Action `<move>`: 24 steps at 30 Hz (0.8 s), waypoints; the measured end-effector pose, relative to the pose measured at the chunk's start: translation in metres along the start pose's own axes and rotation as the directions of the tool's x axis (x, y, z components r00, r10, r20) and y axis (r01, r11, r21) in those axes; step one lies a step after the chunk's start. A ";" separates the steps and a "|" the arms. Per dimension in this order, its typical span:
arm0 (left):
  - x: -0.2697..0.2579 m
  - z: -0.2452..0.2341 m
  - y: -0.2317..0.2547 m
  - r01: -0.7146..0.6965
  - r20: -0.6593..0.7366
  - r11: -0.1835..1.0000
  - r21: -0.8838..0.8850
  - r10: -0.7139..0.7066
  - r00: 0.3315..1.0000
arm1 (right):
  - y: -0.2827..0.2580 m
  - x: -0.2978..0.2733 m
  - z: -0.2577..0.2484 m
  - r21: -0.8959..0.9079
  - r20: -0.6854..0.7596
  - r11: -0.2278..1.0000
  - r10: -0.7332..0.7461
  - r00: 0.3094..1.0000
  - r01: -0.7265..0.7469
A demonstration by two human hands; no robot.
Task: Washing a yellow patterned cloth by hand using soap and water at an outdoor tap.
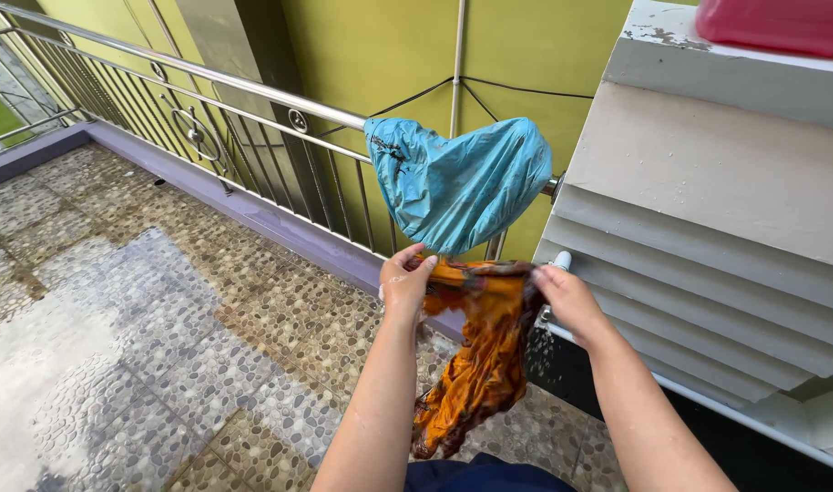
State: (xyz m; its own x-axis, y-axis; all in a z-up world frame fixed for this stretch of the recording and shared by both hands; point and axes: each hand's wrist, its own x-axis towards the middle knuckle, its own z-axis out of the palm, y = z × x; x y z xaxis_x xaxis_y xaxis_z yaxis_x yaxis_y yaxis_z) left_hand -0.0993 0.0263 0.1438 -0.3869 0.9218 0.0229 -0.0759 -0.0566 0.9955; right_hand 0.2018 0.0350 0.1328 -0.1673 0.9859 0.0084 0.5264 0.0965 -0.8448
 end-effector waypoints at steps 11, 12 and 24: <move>-0.045 0.016 -0.016 0.204 -0.140 0.910 0.362 -0.164 0.977 | -0.019 0.006 -0.032 0.503 -0.149 0.864 0.129 0.980 -0.038; -0.054 0.023 -0.006 0.227 -0.153 0.771 0.595 -0.168 0.974 | -0.032 -0.001 -0.034 0.422 -0.088 0.903 0.127 0.988 -0.078; -0.105 0.115 0.016 0.052 0.622 0.999 0.015 -0.050 0.781 | -0.018 -0.023 -0.124 0.099 0.221 0.984 -0.169 0.960 0.151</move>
State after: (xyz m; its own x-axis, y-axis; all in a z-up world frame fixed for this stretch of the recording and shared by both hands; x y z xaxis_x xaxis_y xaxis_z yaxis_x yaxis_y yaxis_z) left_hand 0.0454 -0.0274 0.1678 0.2734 0.9616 0.0252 -0.0819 -0.0028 0.9966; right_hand 0.2997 0.0279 0.2140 -0.4343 0.9002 0.0326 0.4104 0.2300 -0.8825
